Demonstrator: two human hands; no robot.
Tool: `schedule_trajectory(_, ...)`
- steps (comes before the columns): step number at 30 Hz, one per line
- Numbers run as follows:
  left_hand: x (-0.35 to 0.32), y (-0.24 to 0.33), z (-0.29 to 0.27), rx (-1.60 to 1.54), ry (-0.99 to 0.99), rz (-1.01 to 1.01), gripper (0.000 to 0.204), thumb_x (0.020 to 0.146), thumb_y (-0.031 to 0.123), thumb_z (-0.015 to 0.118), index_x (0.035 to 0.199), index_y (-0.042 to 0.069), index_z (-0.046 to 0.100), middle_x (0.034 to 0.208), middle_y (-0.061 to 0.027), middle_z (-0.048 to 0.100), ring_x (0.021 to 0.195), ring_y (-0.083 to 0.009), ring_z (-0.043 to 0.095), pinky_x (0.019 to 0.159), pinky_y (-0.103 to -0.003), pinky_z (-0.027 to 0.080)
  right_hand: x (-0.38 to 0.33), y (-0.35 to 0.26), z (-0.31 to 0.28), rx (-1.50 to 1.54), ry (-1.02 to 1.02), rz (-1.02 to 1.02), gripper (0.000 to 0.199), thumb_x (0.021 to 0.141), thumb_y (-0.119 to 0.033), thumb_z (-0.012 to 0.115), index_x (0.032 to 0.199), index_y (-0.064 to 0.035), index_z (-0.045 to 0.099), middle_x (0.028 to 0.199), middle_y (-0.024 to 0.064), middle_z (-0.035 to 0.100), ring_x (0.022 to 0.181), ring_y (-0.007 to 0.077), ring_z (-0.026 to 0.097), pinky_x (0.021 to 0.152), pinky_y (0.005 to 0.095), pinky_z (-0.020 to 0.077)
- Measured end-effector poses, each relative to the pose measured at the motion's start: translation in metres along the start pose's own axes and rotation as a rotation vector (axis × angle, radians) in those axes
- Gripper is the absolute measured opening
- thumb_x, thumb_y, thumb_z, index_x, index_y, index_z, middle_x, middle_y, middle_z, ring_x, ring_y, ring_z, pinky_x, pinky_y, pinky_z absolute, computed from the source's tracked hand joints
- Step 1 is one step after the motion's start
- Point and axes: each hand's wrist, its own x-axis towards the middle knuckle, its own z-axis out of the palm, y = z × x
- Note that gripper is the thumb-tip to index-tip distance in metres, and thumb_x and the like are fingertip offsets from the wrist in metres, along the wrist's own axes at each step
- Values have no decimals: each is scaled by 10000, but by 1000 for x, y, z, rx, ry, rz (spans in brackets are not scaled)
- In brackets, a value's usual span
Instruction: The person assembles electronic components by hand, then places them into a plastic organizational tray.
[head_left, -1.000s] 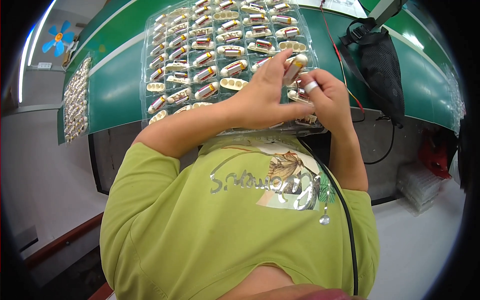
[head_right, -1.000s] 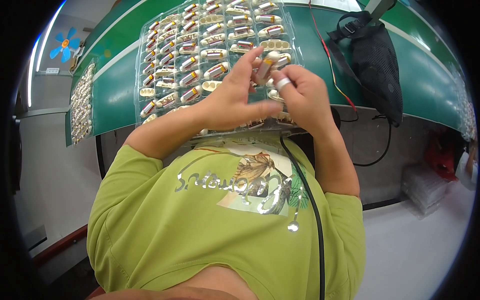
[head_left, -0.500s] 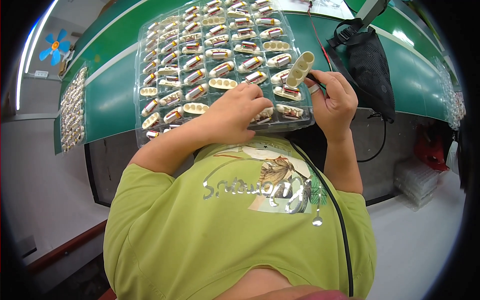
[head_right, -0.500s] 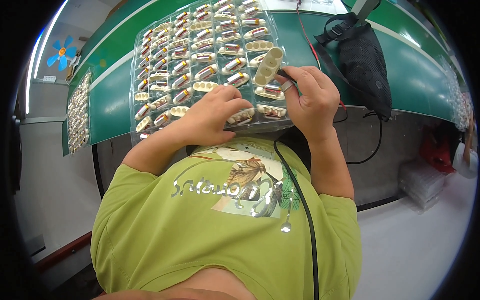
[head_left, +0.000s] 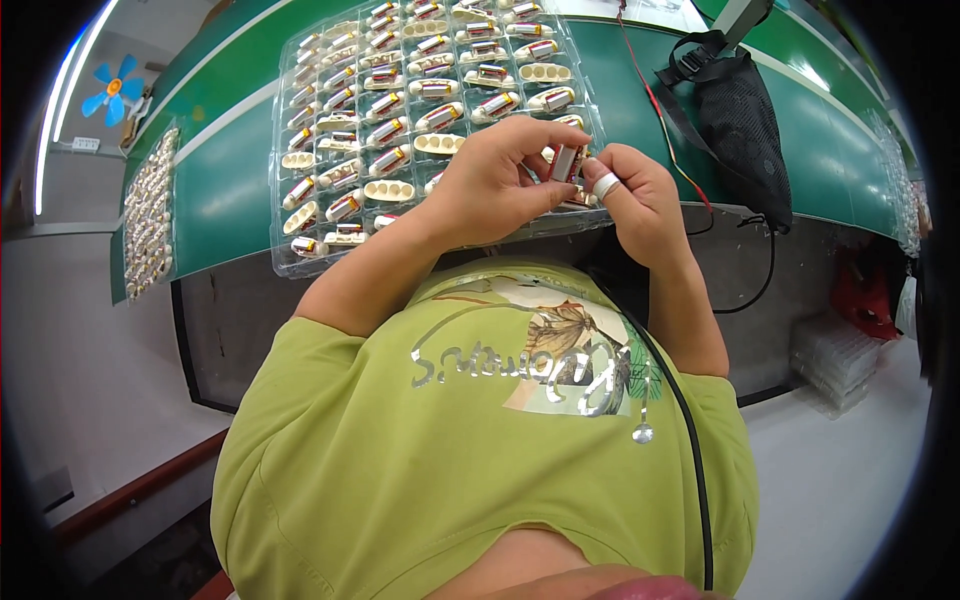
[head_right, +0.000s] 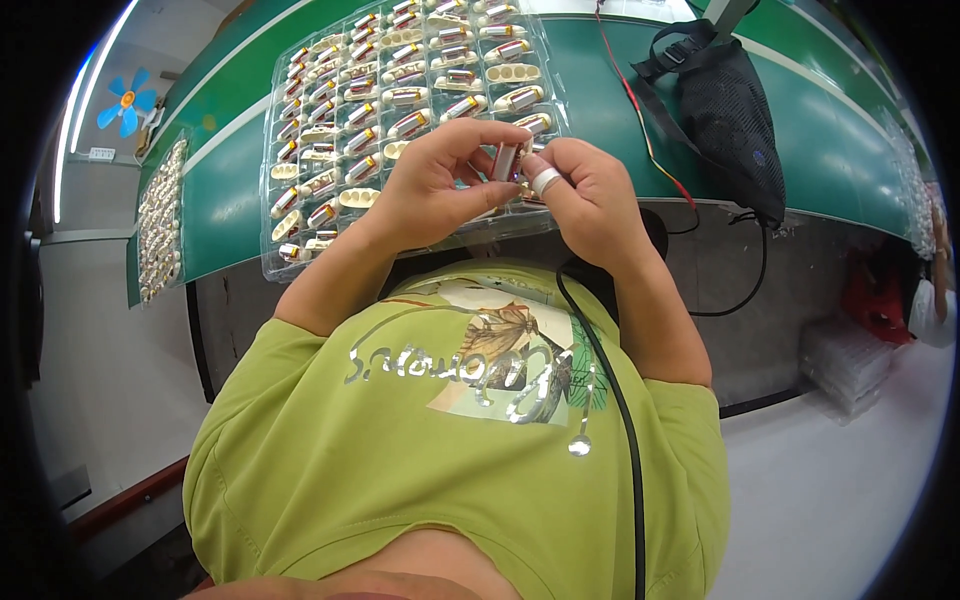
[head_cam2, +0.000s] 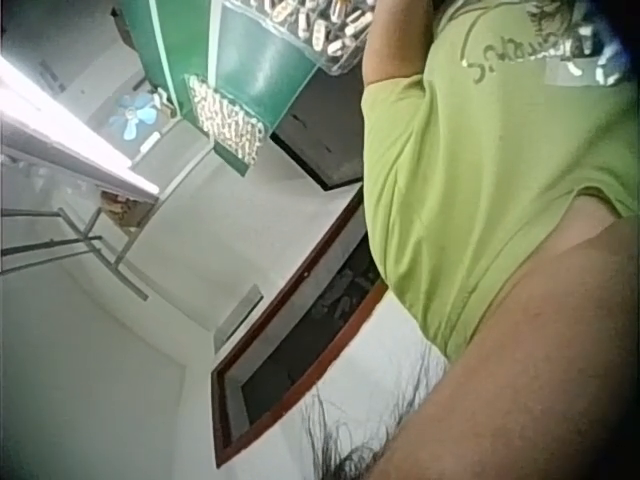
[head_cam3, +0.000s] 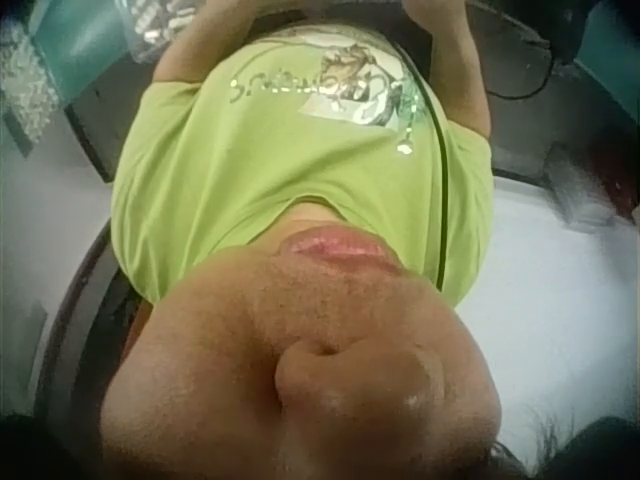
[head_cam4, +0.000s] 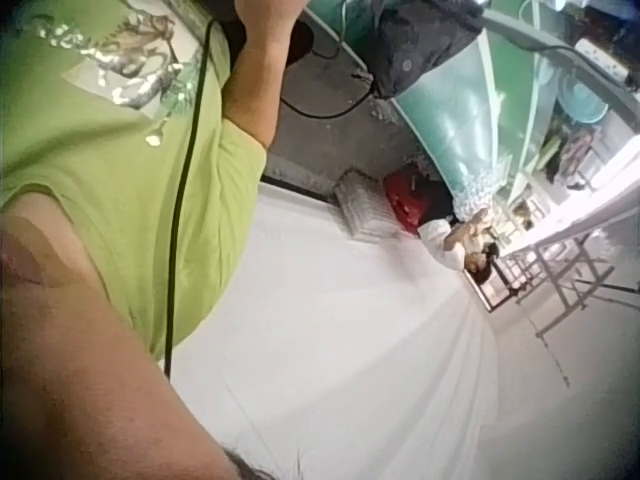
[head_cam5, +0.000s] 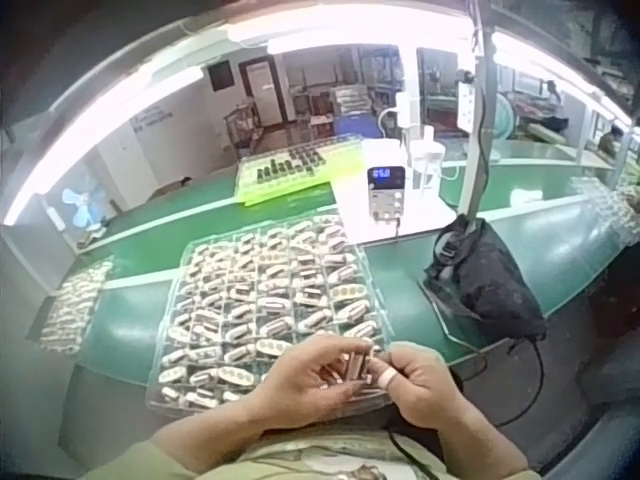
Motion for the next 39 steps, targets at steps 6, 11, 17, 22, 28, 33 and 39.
schedule_trajectory(6,-9,-2,3,-30,-32,-95,408,772,19,745,1149,33,588,1011,-24,619,805,-55,588,676,-197,513,-9,-9,-1,-305,-83,-3,150,849,-156,638,811,-15,605,745,164,584,668,328,565,597,383,432)
schedule_trajectory(11,-14,3,5,53,-66,-157,392,752,29,732,1123,58,611,1012,-24,599,755,-50,561,663,-194,506,-16,-6,6,-282,-134,40,155,864,-145,620,791,-11,593,695,155,566,632,296,553,588,373,425)
schedule_trajectory(17,-14,-18,-18,235,192,-84,291,787,70,691,1072,92,640,859,-35,626,696,-74,596,600,-218,490,-31,3,-10,120,-8,195,215,907,-149,586,735,-22,568,660,-24,493,649,56,427,577,244,352)
schedule_trajectory(22,-4,-24,-39,398,246,-126,252,773,111,706,1005,38,637,908,-95,676,773,-150,666,668,-281,528,-28,4,-26,266,11,247,235,933,-134,558,726,-24,564,682,-60,492,639,35,359,588,207,303)
schedule_trajectory(28,-8,-37,-25,915,9,28,205,729,184,710,897,70,684,843,-93,623,885,-279,591,755,-378,484,-29,6,-11,229,-24,246,254,933,-159,572,721,-20,561,669,-65,485,632,25,355,569,205,286)
schedule_trajectory(33,-19,-17,-19,727,76,-35,200,747,212,718,892,78,688,874,-91,615,889,-295,592,760,-404,478,-32,12,-13,197,-13,256,253,933,-161,574,726,-16,567,671,-63,496,629,23,359,561,203,285)
schedule_trajectory(39,-16,-21,-10,788,-234,-205,202,721,203,750,859,74,679,896,-104,588,921,-307,579,777,-399,469,-27,11,2,127,-2,159,258,939,-166,575,725,-21,571,669,-56,505,622,26,362,565,200,307)
